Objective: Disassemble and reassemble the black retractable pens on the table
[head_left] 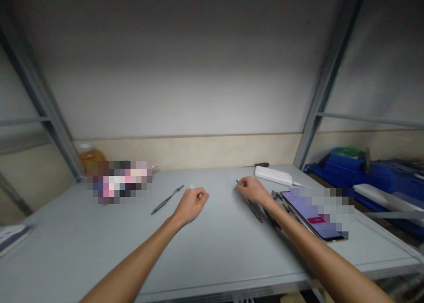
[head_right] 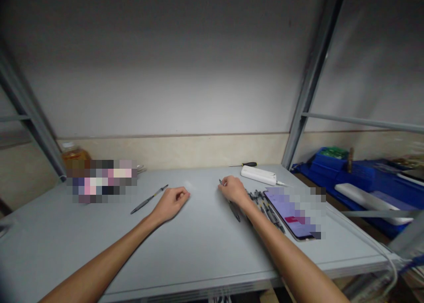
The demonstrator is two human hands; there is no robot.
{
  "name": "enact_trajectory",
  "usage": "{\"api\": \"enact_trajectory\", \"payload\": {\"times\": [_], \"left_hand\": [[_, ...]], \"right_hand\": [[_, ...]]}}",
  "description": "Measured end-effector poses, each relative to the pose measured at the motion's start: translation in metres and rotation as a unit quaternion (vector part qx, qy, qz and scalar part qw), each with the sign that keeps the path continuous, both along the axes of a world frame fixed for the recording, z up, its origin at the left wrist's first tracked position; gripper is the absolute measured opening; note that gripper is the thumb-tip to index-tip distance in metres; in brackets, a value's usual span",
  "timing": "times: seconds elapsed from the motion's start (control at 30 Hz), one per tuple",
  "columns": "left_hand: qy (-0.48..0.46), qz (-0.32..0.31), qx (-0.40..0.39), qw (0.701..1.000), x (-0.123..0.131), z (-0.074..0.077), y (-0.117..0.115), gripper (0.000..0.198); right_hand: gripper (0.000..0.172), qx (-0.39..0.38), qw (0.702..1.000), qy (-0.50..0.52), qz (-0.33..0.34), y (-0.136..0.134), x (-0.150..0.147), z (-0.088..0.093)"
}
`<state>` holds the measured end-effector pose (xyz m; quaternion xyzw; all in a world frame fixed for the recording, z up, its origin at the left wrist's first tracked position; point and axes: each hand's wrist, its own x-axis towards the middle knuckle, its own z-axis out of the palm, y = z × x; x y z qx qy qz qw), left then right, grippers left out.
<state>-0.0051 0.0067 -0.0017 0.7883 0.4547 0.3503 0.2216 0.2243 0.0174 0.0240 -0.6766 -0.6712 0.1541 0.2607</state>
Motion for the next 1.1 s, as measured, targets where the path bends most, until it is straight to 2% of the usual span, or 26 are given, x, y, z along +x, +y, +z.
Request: {"api": "enact_trajectory", "payload": {"times": [0.03,0.13,0.27,0.47,0.83,1.1], "left_hand": [[-0.001,-0.001,0.0,1.0,0.0,0.0,0.0,0.031],[0.001,0.001,0.0,1.0,-0.001,0.0,0.0,0.031],[0.004,0.003,0.0,1.0,0.0,0.002,-0.001,0.032],[0.007,0.0,0.002,1.0,0.0,0.001,0.0,0.032],[0.007,0.001,0.0,1.0,-0.001,-0.001,0.001,0.032],[0.017,-0.004,0.013,1.0,-0.001,0.0,0.0,0.03]], "right_hand": [[0.011,0.003,0.998,-0.053,-0.016,-0.002,0.002,0.0],[0.019,-0.006,0.984,-0.172,-0.052,-0.009,0.004,0.0],[0.025,0.005,0.965,-0.255,-0.062,-0.016,0.006,-0.001],[0.033,0.009,0.964,-0.259,-0.056,-0.016,0.012,-0.005],[0.026,-0.002,0.957,-0.285,-0.053,-0.019,0.009,0.004],[0.024,-0.013,0.95,-0.305,-0.062,-0.018,0.019,0.007]]}}
